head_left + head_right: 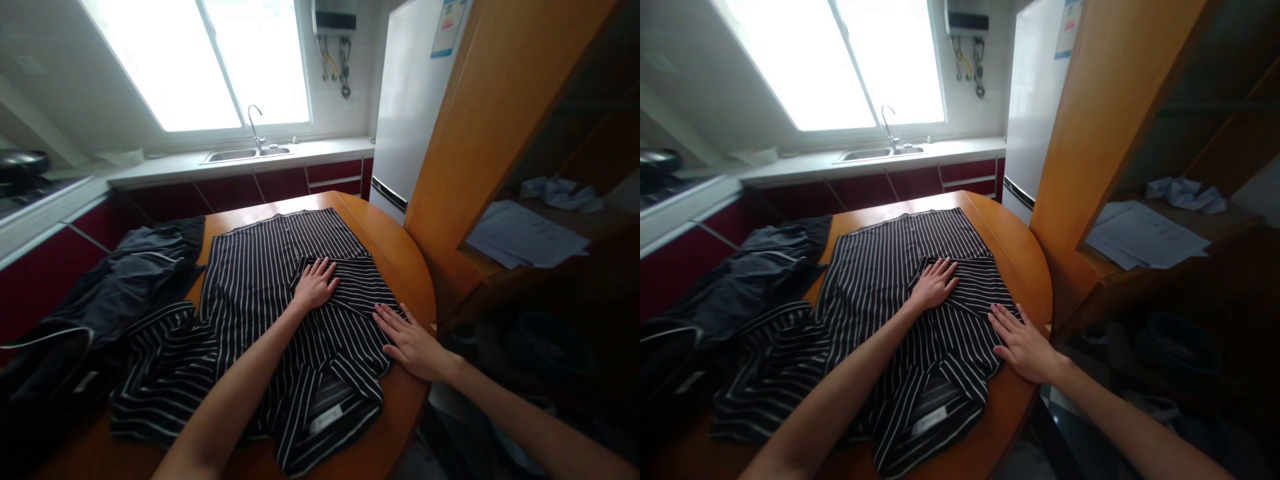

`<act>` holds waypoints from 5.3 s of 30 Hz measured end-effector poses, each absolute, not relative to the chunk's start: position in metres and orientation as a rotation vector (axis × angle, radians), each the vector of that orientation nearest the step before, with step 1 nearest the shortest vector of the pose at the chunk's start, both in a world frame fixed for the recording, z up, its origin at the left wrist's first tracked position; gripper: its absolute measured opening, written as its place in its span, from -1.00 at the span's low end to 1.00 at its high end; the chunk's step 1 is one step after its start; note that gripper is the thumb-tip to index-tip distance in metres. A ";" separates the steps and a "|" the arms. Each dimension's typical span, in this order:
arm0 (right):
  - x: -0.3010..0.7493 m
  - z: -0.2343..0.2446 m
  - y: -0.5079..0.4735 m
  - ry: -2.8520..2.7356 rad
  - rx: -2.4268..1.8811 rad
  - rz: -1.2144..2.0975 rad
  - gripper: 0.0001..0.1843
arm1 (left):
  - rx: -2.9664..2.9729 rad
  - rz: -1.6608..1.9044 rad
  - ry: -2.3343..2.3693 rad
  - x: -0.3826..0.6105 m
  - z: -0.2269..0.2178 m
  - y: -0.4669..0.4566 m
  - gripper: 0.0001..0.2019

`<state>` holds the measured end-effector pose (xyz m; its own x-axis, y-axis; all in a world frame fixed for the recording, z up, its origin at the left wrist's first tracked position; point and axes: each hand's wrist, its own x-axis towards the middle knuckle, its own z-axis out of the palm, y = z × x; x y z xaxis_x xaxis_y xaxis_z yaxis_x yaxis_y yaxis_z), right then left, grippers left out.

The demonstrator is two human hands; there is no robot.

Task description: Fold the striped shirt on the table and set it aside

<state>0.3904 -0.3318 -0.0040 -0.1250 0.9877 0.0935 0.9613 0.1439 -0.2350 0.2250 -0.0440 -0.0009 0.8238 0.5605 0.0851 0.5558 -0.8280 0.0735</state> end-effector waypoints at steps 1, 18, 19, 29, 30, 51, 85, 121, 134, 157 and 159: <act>0.387 -0.003 -0.340 -2.188 -1.910 0.173 -0.28 | 2.957 0.149 0.905 0.225 0.000 -0.044 -0.37; 0.418 -0.009 -0.166 -1.844 -2.206 0.072 -0.37 | 2.926 0.269 0.683 0.241 -0.008 -0.095 -0.41; 0.423 -0.014 -0.160 -1.848 -2.247 0.069 -0.35 | 2.921 0.273 0.679 0.240 -0.008 -0.095 -0.40; 0.444 -0.044 -0.161 -1.681 -2.303 0.048 -0.18 | 2.728 0.319 0.574 0.232 0.009 -0.098 -0.44; 0.446 -0.045 -0.161 -1.666 -2.271 0.065 -0.17 | 2.694 0.400 0.560 0.224 0.017 -0.096 -0.46; 0.289 0.053 -0.102 -1.775 -1.316 0.183 -0.68 | 1.983 0.814 2.229 -0.107 0.052 -0.041 -0.81; 0.202 -0.001 -0.080 -2.021 -0.984 0.358 -0.74 | 1.878 0.378 2.475 -0.077 0.029 -0.049 -0.69; 0.194 0.024 -0.084 -1.503 -1.259 0.696 -0.78 | 2.250 1.039 0.705 -0.012 0.091 -0.128 -0.75; 0.254 0.121 -0.098 -1.597 -1.381 0.370 -0.71 | 2.013 1.349 1.374 -0.045 0.049 -0.074 -0.84; 0.325 0.075 -0.061 -2.003 -2.120 0.896 -0.69 | 2.276 0.754 1.701 -0.048 -0.008 -0.032 -0.79; 0.330 0.061 -0.053 -1.982 -2.120 0.925 -0.74 | 2.277 0.737 1.702 -0.046 -0.005 -0.035 -0.81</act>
<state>0.3300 -0.0526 0.0609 -0.0292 0.9327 -0.3595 0.8748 -0.1502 -0.4607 -0.0460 -0.0348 -0.0051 0.2104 0.9404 0.2673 0.8384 -0.3141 0.4454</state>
